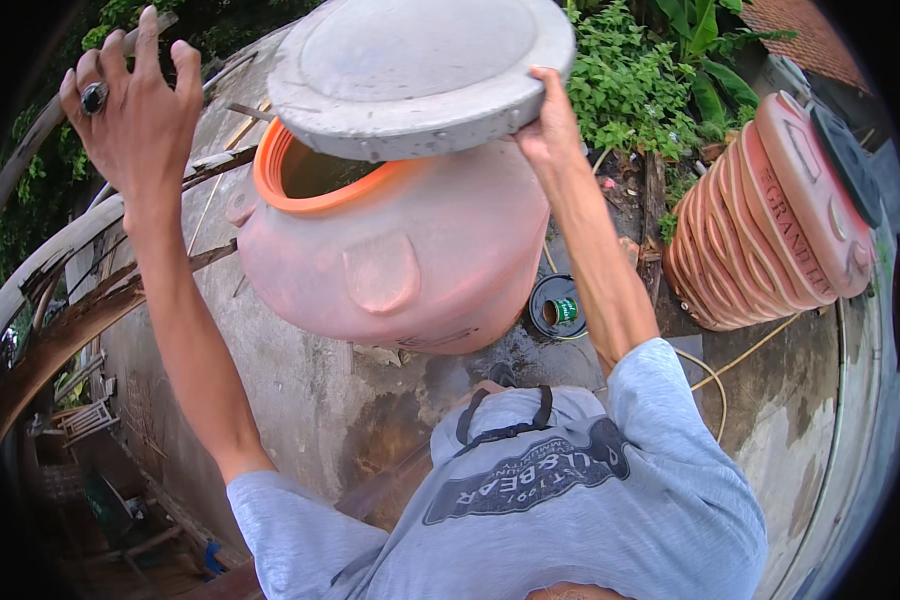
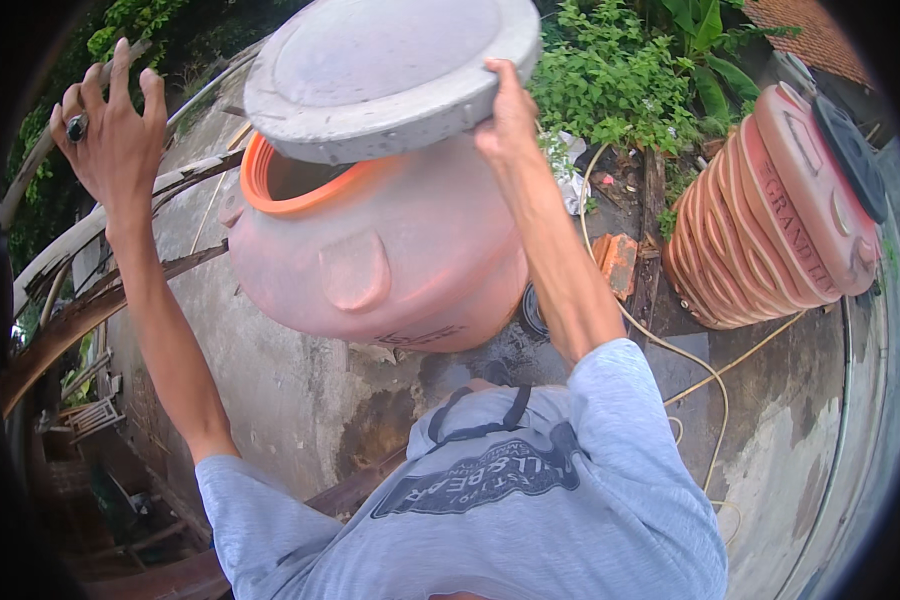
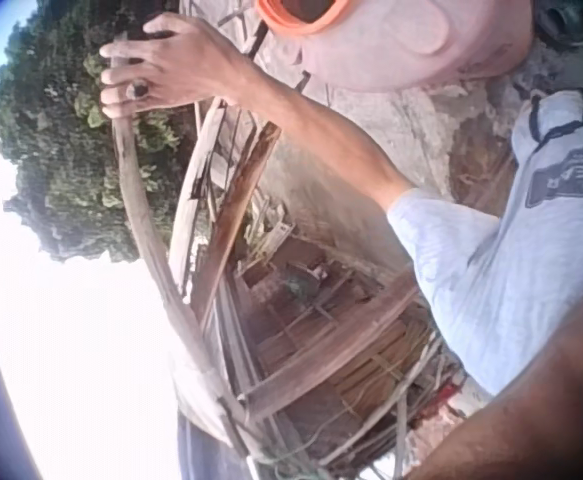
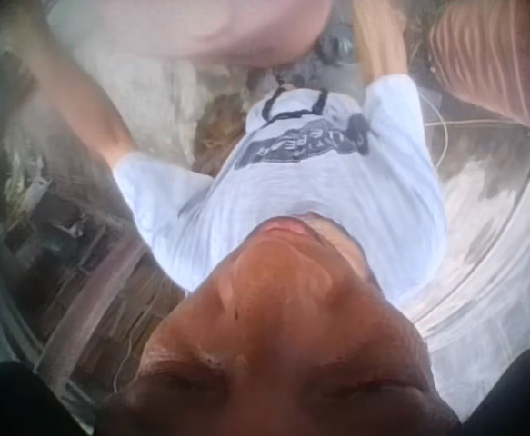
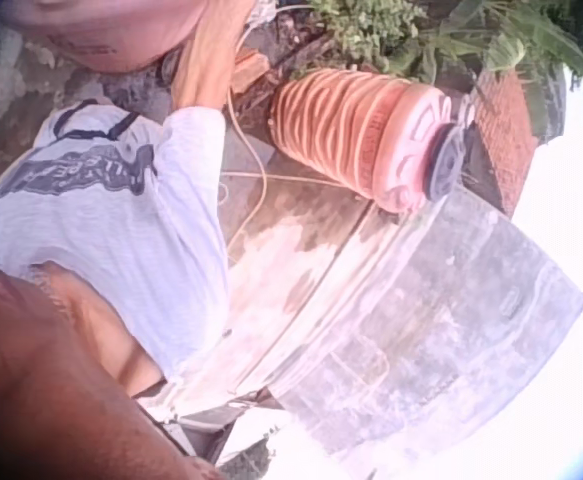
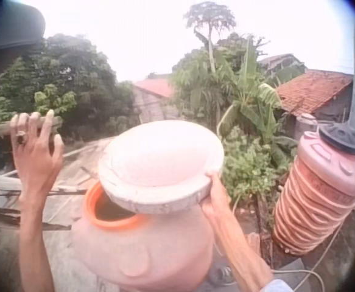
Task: The person opens the lid of a large pink water tank and uses a small green can to scoop water from a nearby bucket, pouring it into the tank repeatedly. After several scoops, the person closes the tank lid.
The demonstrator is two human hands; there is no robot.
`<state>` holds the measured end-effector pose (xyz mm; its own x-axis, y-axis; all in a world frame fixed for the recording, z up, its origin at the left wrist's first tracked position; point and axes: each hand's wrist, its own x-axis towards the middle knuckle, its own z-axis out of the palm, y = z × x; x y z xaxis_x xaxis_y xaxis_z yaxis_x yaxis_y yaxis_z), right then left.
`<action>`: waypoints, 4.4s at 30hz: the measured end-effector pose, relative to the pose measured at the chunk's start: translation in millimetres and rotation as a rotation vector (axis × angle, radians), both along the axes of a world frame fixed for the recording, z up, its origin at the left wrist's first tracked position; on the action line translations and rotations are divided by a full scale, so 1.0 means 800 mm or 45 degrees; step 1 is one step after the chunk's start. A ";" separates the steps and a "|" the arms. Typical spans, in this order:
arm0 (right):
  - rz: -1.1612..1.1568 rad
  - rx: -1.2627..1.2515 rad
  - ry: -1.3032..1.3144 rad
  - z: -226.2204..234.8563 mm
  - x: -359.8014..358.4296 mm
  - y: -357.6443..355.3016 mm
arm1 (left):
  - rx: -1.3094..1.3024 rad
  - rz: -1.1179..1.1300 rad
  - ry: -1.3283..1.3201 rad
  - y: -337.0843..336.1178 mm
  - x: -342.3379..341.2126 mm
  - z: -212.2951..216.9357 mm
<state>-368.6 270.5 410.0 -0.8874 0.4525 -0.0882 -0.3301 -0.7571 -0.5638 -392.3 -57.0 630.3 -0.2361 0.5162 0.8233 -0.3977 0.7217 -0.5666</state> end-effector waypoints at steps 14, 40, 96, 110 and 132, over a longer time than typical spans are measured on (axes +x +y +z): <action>0.295 0.346 -0.259 0.003 -0.068 -0.100 | -0.038 0.056 -0.005 -0.027 -0.016 0.007; 0.340 1.589 -0.392 -0.025 -0.201 0.096 | 0.090 -0.813 -0.130 0.011 -0.018 -0.010; 0.502 0.788 -0.143 -0.072 -0.322 0.014 | 3.174 -1.542 -0.487 -0.024 -0.097 -0.337; 0.142 0.881 -0.278 -0.084 -0.214 -0.009 | 3.122 -1.495 -0.391 -0.113 -0.147 -0.350; 0.078 1.027 -0.255 -0.081 -0.195 -0.060 | 3.292 -1.461 -0.667 -0.121 -0.162 -0.334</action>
<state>-524.2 222.5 345.0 -0.9145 0.3959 0.0838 -0.1375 -0.1091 -0.9845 -521.6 -153.4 363.1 -0.8783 -0.4401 -0.1868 0.0221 -0.4276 0.9037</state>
